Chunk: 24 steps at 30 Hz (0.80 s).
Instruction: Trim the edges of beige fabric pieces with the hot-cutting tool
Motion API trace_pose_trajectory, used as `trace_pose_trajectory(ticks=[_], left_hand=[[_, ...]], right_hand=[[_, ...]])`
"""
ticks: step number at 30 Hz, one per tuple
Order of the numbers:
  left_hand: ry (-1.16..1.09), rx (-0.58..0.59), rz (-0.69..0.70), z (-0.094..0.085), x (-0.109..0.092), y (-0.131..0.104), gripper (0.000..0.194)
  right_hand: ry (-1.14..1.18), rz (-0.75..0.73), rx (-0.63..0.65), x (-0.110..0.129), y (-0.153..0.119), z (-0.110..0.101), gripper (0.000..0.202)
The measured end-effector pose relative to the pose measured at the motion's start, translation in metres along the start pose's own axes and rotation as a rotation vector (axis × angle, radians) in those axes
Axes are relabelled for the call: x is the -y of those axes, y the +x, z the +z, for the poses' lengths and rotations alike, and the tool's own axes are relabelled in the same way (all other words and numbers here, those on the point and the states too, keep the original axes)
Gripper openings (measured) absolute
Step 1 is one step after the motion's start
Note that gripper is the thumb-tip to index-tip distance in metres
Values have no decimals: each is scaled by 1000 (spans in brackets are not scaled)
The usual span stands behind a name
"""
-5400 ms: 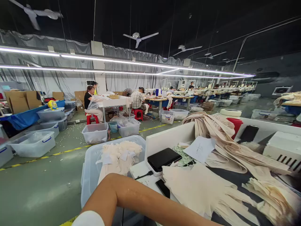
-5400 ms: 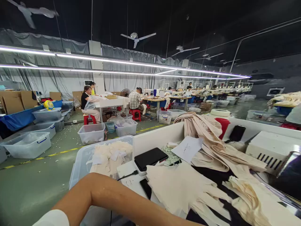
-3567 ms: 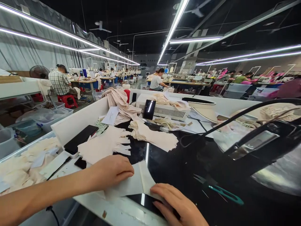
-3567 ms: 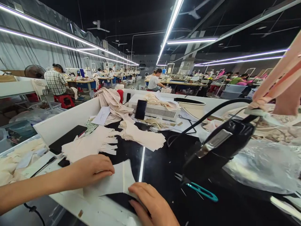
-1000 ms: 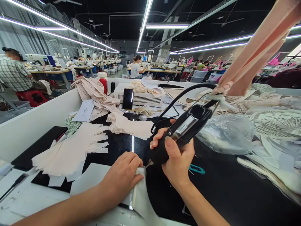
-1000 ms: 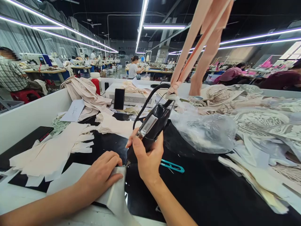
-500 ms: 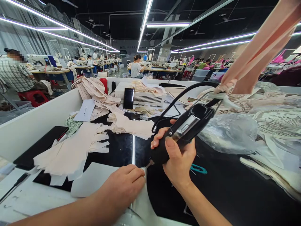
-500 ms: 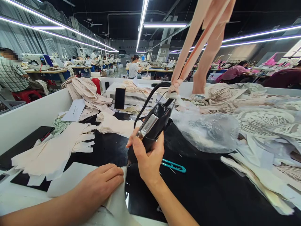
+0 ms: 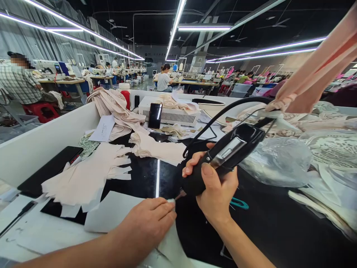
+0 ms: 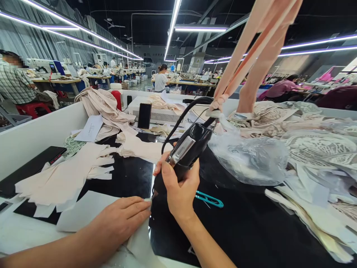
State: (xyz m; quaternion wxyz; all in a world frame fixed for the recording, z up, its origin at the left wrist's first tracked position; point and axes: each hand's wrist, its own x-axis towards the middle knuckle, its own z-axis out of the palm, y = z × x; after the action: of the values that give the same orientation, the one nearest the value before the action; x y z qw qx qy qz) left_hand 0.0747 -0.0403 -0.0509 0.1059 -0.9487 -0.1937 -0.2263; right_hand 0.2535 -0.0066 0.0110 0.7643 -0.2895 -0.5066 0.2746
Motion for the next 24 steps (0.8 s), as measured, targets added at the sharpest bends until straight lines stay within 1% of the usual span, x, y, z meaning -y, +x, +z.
trace_pose_trajectory(ticks=[7, 13, 17, 24], left_hand=[[5, -64, -5, 2, 1, -2, 29], [42, -20, 14, 8, 1, -4, 29], [59, -78, 8, 9, 1, -6, 30], [71, -125, -3, 7, 0, -5, 30]], right_hand=[[9, -7, -5, 1, 0, 0, 37], [14, 8, -13, 0, 0, 0, 38], [7, 21, -22, 1, 1, 1, 36], [22, -15, -56, 6, 6, 1, 30]])
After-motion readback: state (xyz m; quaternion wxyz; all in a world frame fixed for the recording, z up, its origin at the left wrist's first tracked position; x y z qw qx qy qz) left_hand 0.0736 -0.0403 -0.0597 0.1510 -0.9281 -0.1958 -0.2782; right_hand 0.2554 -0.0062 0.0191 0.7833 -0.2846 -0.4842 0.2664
